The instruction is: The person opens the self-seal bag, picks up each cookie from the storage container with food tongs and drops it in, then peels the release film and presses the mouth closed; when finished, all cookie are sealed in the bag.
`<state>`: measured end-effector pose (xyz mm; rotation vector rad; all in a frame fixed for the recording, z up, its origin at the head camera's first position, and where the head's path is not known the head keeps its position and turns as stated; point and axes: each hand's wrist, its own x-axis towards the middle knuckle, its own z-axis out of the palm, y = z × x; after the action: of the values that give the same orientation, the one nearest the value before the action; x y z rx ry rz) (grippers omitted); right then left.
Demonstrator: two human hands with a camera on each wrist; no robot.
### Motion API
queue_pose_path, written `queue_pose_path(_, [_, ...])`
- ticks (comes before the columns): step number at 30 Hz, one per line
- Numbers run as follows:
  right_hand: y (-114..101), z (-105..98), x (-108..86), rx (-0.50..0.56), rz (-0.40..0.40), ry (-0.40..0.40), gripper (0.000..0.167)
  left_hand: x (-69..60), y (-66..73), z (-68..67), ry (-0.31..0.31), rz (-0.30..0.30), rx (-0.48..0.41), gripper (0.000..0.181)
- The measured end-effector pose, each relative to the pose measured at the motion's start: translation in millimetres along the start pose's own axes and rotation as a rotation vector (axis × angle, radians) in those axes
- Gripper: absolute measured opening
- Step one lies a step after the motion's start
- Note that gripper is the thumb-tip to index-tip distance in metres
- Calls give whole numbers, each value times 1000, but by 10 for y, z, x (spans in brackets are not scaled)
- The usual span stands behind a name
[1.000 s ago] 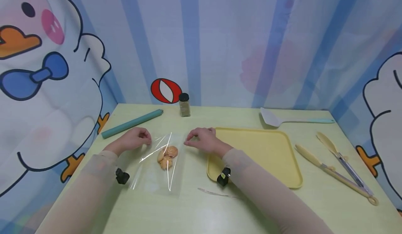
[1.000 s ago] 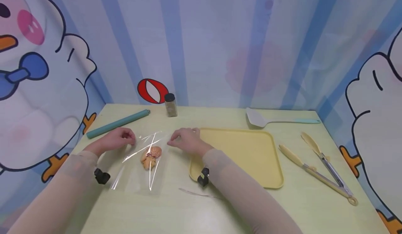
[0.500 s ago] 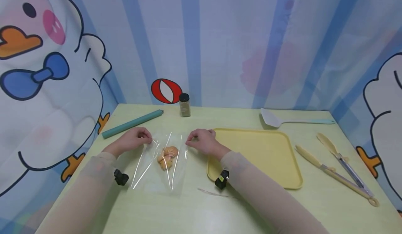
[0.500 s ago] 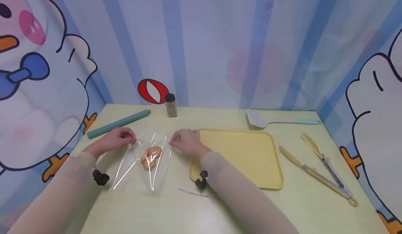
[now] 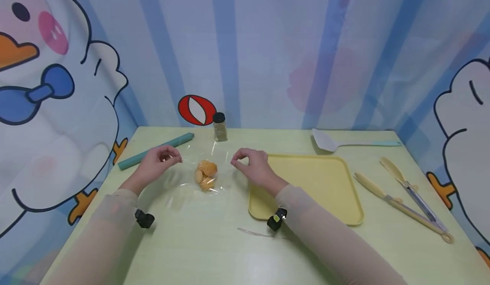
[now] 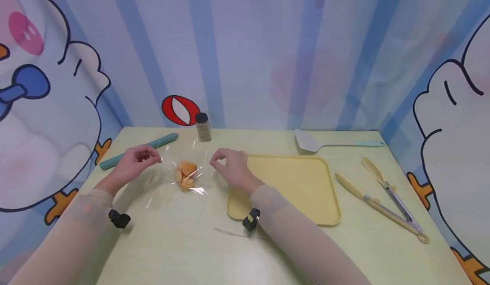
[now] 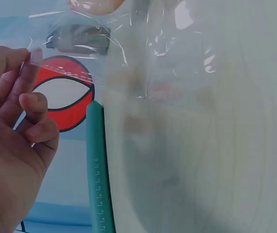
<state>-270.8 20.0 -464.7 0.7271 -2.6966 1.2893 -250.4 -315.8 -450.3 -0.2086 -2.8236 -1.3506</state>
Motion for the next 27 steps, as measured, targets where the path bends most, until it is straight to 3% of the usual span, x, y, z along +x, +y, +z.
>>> queue_pose_path(9, [-85, -258, -18, -6, -72, 86, 7, -47, 202, -28, 114, 94, -60, 18])
queue_pose_path(15, [-174, -447, -97, 46, -128, 123, 6, -131, 322, -63, 156, 156, -104, 16])
queue_pose_path(22, [-227, -551, -195, 93, -196, 161, 8, -238, 440, -69, 164, 183, -117, 16])
queue_pose_path(27, [-165, -496, -247, 136, -136, 141, 10, -296, 404, -39, 140, 203, -124, 13])
